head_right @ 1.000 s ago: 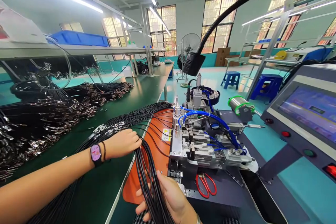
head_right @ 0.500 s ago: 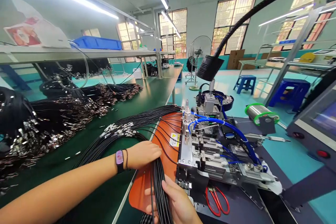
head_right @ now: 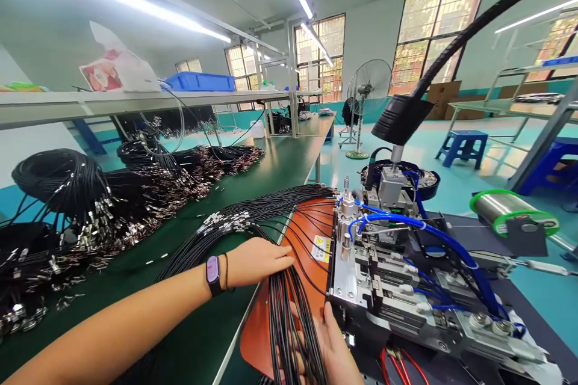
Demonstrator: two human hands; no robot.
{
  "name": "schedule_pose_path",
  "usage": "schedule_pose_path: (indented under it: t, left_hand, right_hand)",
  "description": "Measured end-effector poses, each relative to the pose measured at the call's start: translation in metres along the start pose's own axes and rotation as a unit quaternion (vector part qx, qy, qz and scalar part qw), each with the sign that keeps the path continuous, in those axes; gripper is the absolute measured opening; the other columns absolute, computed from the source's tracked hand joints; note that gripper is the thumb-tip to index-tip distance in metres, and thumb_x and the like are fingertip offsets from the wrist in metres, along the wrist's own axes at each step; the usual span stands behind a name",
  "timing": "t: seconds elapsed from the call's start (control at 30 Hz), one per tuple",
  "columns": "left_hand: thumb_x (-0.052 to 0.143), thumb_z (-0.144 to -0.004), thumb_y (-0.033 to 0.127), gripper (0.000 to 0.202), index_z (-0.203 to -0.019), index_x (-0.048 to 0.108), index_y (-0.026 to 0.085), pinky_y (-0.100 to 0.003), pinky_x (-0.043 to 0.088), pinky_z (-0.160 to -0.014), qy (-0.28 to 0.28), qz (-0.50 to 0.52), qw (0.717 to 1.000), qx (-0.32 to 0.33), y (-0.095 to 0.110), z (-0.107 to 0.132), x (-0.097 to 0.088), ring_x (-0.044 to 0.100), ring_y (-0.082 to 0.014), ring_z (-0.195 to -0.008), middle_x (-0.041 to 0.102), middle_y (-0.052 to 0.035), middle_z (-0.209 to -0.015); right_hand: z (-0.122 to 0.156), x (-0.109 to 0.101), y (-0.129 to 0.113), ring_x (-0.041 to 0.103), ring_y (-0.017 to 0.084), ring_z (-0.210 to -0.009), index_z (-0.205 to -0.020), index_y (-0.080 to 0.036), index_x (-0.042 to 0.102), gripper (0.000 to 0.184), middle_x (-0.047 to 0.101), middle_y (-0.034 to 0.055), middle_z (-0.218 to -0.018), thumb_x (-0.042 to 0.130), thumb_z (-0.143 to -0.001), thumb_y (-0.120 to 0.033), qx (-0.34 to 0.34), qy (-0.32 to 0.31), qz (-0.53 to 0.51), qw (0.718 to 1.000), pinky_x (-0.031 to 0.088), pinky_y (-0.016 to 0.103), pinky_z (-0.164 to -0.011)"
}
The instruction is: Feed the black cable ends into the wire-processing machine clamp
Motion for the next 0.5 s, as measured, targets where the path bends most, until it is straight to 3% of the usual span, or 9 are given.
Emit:
schedule_pose_path:
  t: [0.1,0.2,0.3,0.4,0.5]
  left_hand:
    - [0.050,-0.086,0.024,0.020,-0.106,0.052,0.021,-0.025,0.042,-0.060,-0.007,0.002,1.000,0.013,0.024,-0.005,0.015,0.057,-0.0131,-0.070,0.063,-0.0087,-0.099]
    - [0.050,-0.088,0.027,0.016,-0.101,0.055,0.020,-0.027,0.044,-0.064,-0.002,0.001,1.000,0.024,0.034,-0.011,0.022,0.057,-0.0144,-0.074,0.064,-0.0091,-0.093]
    - [0.046,-0.089,0.023,0.014,-0.098,0.056,0.018,-0.029,0.045,-0.071,0.016,-0.010,0.999,0.030,0.026,-0.012,0.015,0.058,-0.0153,-0.079,0.064,-0.0099,-0.092]
    - [0.042,-0.090,0.017,0.017,-0.099,0.056,0.015,-0.032,0.045,-0.077,0.041,-0.026,0.999,0.025,0.012,-0.006,0.002,0.058,-0.0173,-0.088,0.063,-0.0127,-0.100]
    - [0.039,-0.090,0.015,0.018,-0.096,0.056,0.014,-0.034,0.044,-0.077,0.059,-0.038,0.997,0.018,0.006,0.001,-0.002,0.058,-0.0176,-0.087,0.063,-0.0130,-0.097]
  right_hand:
    - [-0.001,-0.004,0.005,0.068,0.021,-0.058,-0.098,-0.013,0.069,0.055,0.073,0.0092,-0.076,0.071,-0.066,-0.058,0.005,0.029,0.009,1.000,0.055,0.032,-0.059]
    - [-0.001,-0.006,0.009,0.069,0.023,-0.063,-0.093,-0.012,0.069,0.048,0.073,0.0103,-0.075,0.077,-0.064,-0.050,-0.008,0.061,0.045,0.997,0.056,0.034,-0.063]
    - [0.000,-0.001,0.010,0.070,0.026,-0.078,-0.100,-0.014,0.068,0.049,0.073,0.0110,-0.083,0.078,-0.065,-0.047,-0.040,0.031,0.031,0.998,0.055,0.038,-0.076]
    - [0.005,0.005,0.011,0.066,0.028,-0.098,-0.117,-0.022,0.061,0.063,0.068,0.0101,-0.111,0.079,-0.063,-0.047,-0.051,-0.033,-0.035,0.998,0.050,0.041,-0.088]
    - [0.012,0.009,0.013,0.064,0.032,-0.102,-0.125,-0.022,0.056,0.069,0.064,0.0127,-0.119,0.071,-0.068,-0.057,-0.030,-0.056,-0.050,0.997,0.049,0.045,-0.089]
Point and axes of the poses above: each hand's wrist, its own z-axis away from the middle knuckle, its own x-axis out of the palm, y = z × x, the point moved 5 cm from there along -z, towards the middle knuckle
